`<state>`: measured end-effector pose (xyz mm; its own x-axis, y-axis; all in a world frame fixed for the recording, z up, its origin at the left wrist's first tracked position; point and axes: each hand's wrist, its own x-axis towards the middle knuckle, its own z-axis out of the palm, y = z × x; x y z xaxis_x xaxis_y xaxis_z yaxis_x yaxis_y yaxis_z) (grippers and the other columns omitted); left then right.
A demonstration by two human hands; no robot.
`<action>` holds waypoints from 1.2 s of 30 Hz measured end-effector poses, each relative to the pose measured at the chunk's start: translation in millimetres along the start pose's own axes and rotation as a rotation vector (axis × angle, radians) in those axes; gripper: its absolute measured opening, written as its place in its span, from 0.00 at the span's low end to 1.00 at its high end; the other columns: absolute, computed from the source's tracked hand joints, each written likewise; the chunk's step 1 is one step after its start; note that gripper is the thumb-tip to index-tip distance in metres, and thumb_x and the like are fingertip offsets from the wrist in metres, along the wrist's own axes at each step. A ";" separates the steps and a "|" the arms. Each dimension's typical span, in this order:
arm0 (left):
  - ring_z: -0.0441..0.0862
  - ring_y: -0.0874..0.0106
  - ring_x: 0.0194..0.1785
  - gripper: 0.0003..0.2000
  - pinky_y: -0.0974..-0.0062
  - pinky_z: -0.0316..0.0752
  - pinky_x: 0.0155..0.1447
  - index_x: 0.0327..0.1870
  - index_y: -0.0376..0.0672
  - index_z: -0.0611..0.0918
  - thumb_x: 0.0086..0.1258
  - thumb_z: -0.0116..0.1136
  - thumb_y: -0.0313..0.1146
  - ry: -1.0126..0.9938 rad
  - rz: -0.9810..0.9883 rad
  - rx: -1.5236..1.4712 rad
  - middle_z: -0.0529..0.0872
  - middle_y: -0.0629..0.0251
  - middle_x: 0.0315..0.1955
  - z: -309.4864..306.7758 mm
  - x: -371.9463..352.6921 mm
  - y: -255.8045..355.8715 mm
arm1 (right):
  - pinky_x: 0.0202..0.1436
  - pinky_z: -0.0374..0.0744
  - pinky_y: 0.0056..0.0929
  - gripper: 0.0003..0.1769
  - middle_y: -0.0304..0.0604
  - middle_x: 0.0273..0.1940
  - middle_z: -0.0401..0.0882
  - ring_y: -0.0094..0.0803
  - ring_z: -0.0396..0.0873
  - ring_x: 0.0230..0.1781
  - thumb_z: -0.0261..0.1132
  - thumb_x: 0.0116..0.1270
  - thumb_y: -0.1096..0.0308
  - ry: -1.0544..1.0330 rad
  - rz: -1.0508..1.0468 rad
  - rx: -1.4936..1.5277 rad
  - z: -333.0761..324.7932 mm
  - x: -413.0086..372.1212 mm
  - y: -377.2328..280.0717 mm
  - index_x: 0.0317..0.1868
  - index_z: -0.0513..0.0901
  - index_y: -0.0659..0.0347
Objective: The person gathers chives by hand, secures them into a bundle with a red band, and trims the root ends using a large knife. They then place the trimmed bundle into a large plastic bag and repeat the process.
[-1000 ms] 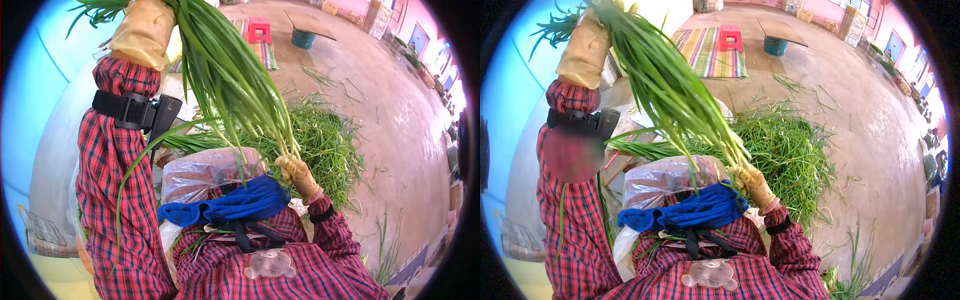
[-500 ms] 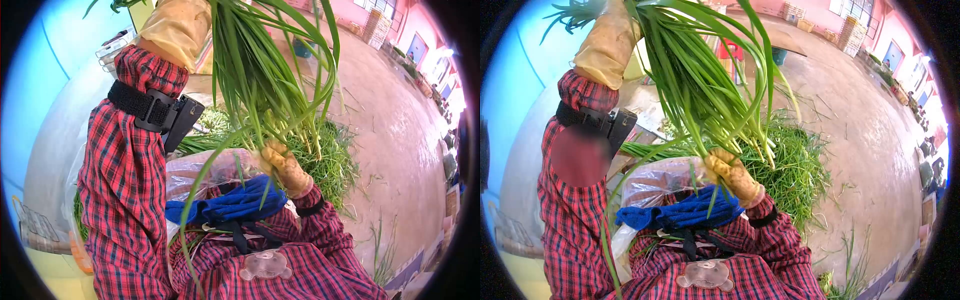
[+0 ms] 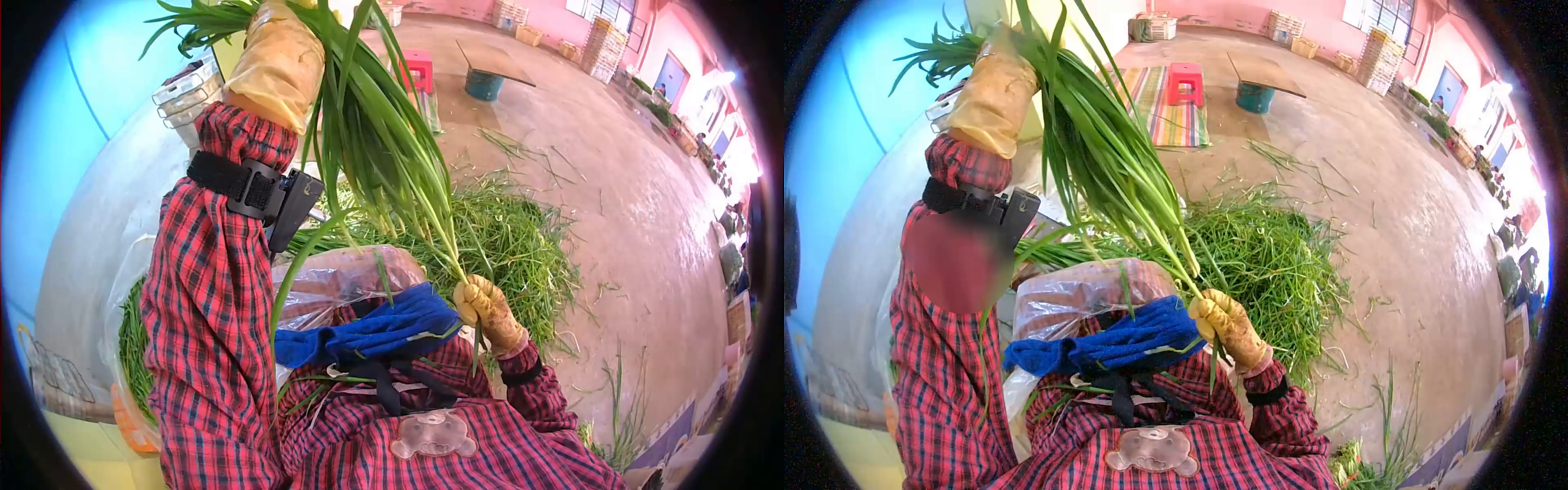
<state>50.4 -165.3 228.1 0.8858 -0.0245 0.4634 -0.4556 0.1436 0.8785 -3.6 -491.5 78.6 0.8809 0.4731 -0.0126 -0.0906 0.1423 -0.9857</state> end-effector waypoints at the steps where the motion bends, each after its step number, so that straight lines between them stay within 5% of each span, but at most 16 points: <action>1: 0.70 0.73 0.28 0.11 0.73 0.70 0.44 0.27 0.50 0.72 0.73 0.50 0.36 0.004 0.002 -0.012 0.69 0.73 0.21 -0.6 2.9 0.7 | 0.27 0.62 0.18 0.15 0.27 0.23 0.68 0.16 0.64 0.23 0.56 0.76 0.56 0.015 -0.006 0.032 -3.7 -1.4 1.7 0.39 0.79 0.59; 9: 0.70 0.73 0.28 0.10 0.73 0.71 0.44 0.27 0.49 0.72 0.73 0.50 0.36 0.045 0.013 -0.193 0.70 0.73 0.21 -1.1 40.1 11.4 | 0.31 0.68 0.18 0.18 0.28 0.23 0.66 0.17 0.64 0.24 0.53 0.78 0.54 -0.001 0.131 -0.131 -29.8 -18.8 32.3 0.37 0.78 0.59; 10: 0.70 0.73 0.28 0.10 0.73 0.71 0.44 0.27 0.49 0.72 0.73 0.50 0.36 0.050 0.015 -0.237 0.70 0.73 0.21 -1.7 47.4 16.7 | 0.40 0.73 0.18 0.16 0.30 0.32 0.76 0.18 0.73 0.34 0.57 0.77 0.57 0.012 0.257 0.009 -34.4 -18.4 36.7 0.45 0.81 0.63; 11: 0.71 0.73 0.29 0.10 0.73 0.71 0.44 0.27 0.49 0.72 0.73 0.50 0.36 0.060 0.018 -0.270 0.70 0.73 0.21 0.0 55.1 17.6 | 0.40 0.73 0.18 0.16 0.30 0.32 0.76 0.18 0.73 0.34 0.57 0.77 0.57 0.014 0.256 0.010 -35.9 -14.9 40.9 0.45 0.81 0.63; 13: 0.71 0.73 0.29 0.10 0.73 0.71 0.44 0.27 0.49 0.72 0.72 0.50 0.36 0.076 0.013 -0.343 0.70 0.73 0.21 0.1 71.1 23.3 | 0.51 0.76 0.21 0.17 0.37 0.43 0.81 0.22 0.78 0.44 0.57 0.77 0.59 -0.010 -0.108 -0.099 -29.5 4.0 40.0 0.53 0.79 0.65; 14: 0.71 0.73 0.29 0.10 0.73 0.71 0.44 0.27 0.49 0.72 0.72 0.50 0.36 0.083 0.012 -0.385 0.71 0.73 0.21 0.5 79.8 26.9 | 0.61 0.74 0.26 0.23 0.41 0.54 0.80 0.28 0.77 0.55 0.57 0.76 0.55 -0.096 0.005 -0.014 -26.3 14.4 29.0 0.60 0.75 0.66; 17: 0.71 0.73 0.29 0.10 0.73 0.71 0.44 0.27 0.49 0.73 0.72 0.51 0.36 0.107 0.002 -0.484 0.71 0.73 0.21 1.6 100.9 34.1 | 0.63 0.72 0.29 0.28 0.42 0.56 0.79 0.28 0.75 0.57 0.55 0.76 0.49 -0.158 -0.240 -0.050 19.3 44.3 -15.0 0.63 0.73 0.66; 21: 0.71 0.72 0.29 0.10 0.73 0.71 0.44 0.27 0.49 0.73 0.72 0.51 0.36 0.114 -0.016 -0.553 0.71 0.73 0.21 4.4 119.6 36.9 | 0.61 0.73 0.30 0.35 0.40 0.53 0.79 0.28 0.75 0.54 0.52 0.75 0.41 -0.211 -0.243 0.140 42.1 83.6 -15.5 0.66 0.71 0.65; 23: 0.71 0.72 0.29 0.10 0.73 0.71 0.44 0.27 0.49 0.73 0.72 0.51 0.36 0.110 -0.020 -0.593 0.71 0.73 0.21 3.7 128.7 40.8 | 0.60 0.75 0.35 0.38 0.43 0.63 0.73 0.29 0.74 0.57 0.50 0.75 0.39 -0.414 -0.066 0.443 40.7 99.5 -13.5 0.71 0.65 0.63; 24: 0.72 0.72 0.29 0.10 0.73 0.71 0.44 0.27 0.49 0.73 0.72 0.51 0.36 0.114 -0.024 -0.602 0.72 0.73 0.21 4.7 131.2 41.2 | 0.54 0.77 0.34 0.37 0.39 0.58 0.77 0.28 0.76 0.49 0.50 0.74 0.39 -0.401 -0.045 0.391 43.3 94.9 -27.7 0.70 0.67 0.60; 28: 0.72 0.72 0.29 0.10 0.72 0.72 0.44 0.27 0.49 0.73 0.72 0.51 0.36 0.119 -0.031 -0.625 0.72 0.73 0.21 5.0 137.5 38.5 | 0.52 0.78 0.35 0.35 0.39 0.49 0.79 0.32 0.78 0.47 0.55 0.72 0.39 -0.406 0.004 0.568 52.1 98.5 -24.4 0.66 0.70 0.59; 33: 0.72 0.72 0.29 0.10 0.72 0.72 0.45 0.27 0.49 0.74 0.72 0.51 0.36 0.120 -0.040 -0.640 0.72 0.73 0.22 5.5 138.3 33.7 | 0.54 0.77 0.33 0.33 0.40 0.51 0.79 0.33 0.79 0.48 0.58 0.73 0.47 -0.500 0.001 0.683 60.6 91.6 -37.7 0.68 0.69 0.63; 36: 0.73 0.72 0.29 0.09 0.72 0.72 0.45 0.27 0.49 0.74 0.72 0.51 0.36 0.125 -0.047 -0.656 0.73 0.73 0.22 4.3 140.9 35.5 | 0.50 0.78 0.31 0.25 0.38 0.40 0.80 0.28 0.78 0.40 0.59 0.74 0.52 -0.379 0.089 0.642 66.8 88.4 -40.7 0.62 0.75 0.61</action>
<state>158.7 -167.9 325.1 0.9247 0.0636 0.3753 -0.3037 0.7178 0.6266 46.8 -397.4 128.8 0.6480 0.7568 0.0857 -0.5092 0.5142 -0.6902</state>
